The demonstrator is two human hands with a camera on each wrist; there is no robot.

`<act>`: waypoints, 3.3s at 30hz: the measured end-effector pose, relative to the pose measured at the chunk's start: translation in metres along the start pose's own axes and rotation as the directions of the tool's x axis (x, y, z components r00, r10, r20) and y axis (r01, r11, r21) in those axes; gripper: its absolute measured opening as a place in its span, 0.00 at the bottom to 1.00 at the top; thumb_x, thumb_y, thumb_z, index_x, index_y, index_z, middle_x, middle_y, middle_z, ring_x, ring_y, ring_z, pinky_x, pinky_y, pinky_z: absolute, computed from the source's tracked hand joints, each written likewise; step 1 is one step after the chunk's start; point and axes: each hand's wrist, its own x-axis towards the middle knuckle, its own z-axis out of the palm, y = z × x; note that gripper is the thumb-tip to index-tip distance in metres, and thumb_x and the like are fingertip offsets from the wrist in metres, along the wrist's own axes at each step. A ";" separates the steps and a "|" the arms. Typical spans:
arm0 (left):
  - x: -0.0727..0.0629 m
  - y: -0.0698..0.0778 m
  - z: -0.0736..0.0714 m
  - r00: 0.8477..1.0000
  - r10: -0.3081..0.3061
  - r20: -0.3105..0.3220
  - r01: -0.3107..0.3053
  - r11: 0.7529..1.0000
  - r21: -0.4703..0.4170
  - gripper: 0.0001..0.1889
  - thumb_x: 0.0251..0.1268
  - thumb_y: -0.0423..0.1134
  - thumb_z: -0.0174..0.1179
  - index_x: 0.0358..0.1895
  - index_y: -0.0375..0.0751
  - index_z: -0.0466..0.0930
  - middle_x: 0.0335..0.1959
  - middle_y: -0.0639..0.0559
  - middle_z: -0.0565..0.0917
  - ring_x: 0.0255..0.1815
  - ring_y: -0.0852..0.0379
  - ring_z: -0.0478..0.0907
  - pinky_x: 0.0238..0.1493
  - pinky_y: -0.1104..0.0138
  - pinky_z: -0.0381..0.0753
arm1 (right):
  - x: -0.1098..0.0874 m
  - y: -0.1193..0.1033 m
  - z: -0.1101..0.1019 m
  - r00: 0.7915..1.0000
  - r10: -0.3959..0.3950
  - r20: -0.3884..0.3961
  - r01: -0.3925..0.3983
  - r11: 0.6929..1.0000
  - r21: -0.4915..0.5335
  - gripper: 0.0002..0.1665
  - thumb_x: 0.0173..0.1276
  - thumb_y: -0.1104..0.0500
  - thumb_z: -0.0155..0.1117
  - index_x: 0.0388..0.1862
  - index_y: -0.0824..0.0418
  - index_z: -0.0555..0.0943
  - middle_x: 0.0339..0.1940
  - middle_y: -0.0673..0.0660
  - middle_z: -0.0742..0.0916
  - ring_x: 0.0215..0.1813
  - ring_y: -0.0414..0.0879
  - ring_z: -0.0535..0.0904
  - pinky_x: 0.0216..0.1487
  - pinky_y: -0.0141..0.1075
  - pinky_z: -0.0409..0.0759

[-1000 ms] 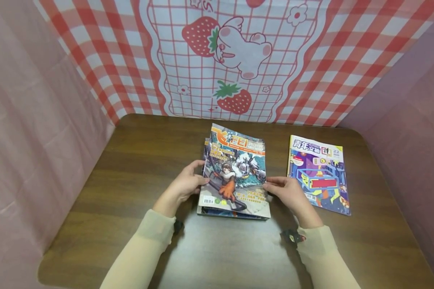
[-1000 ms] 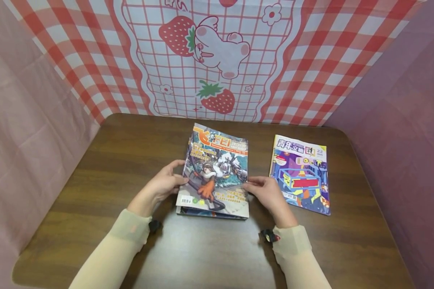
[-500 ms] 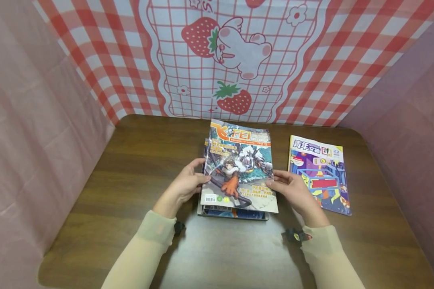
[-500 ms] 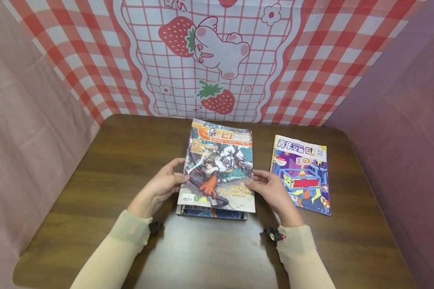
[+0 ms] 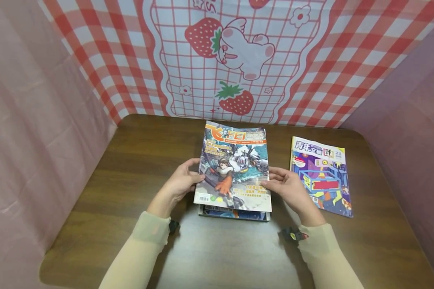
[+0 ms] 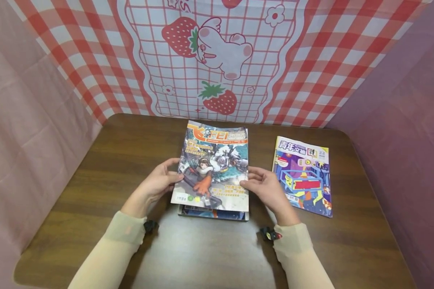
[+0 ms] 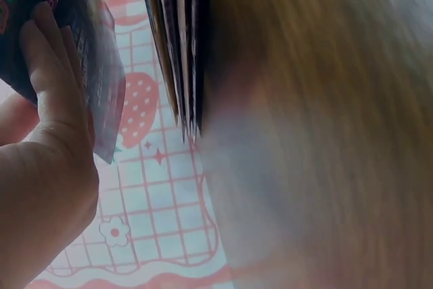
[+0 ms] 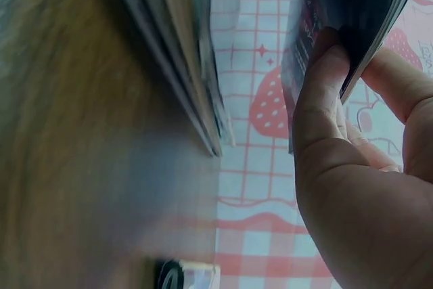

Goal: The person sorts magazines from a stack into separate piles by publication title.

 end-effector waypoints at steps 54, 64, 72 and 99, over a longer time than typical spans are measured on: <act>-0.026 0.034 -0.129 0.998 0.056 -0.012 -0.057 0.992 -0.109 0.32 0.74 0.19 0.48 0.77 0.31 0.47 0.40 0.45 0.86 0.38 0.52 0.86 0.42 0.61 0.86 | 0.080 -0.057 0.112 0.991 0.040 0.129 -0.041 0.999 0.007 0.35 0.65 0.60 0.75 0.69 0.65 0.74 0.50 0.61 0.84 0.51 0.52 0.82 0.55 0.46 0.80; -0.026 0.041 -0.148 0.998 0.046 -0.038 -0.049 0.995 -0.083 0.32 0.74 0.19 0.47 0.77 0.30 0.46 0.39 0.46 0.86 0.36 0.54 0.86 0.41 0.63 0.86 | 0.093 -0.061 0.136 0.992 0.034 0.121 -0.035 0.999 0.012 0.35 0.63 0.63 0.77 0.67 0.66 0.74 0.49 0.62 0.86 0.46 0.53 0.85 0.51 0.45 0.84; -0.027 0.049 -0.165 0.997 0.043 -0.067 -0.045 0.999 -0.023 0.33 0.74 0.19 0.47 0.76 0.29 0.44 0.34 0.48 0.85 0.30 0.58 0.83 0.31 0.68 0.84 | 0.104 -0.071 0.159 0.991 0.052 0.126 -0.056 0.998 0.028 0.35 0.64 0.65 0.75 0.69 0.67 0.73 0.49 0.62 0.87 0.44 0.52 0.86 0.41 0.42 0.84; -0.018 0.062 -0.195 0.941 0.011 -0.338 0.091 0.955 0.283 0.33 0.72 0.22 0.49 0.77 0.26 0.49 0.33 0.50 0.78 0.25 0.61 0.79 0.29 0.68 0.83 | 0.144 -0.070 0.222 0.989 0.046 0.142 -0.057 0.996 0.069 0.31 0.60 0.73 0.74 0.60 0.78 0.73 0.38 0.66 0.88 0.40 0.54 0.87 0.44 0.37 0.86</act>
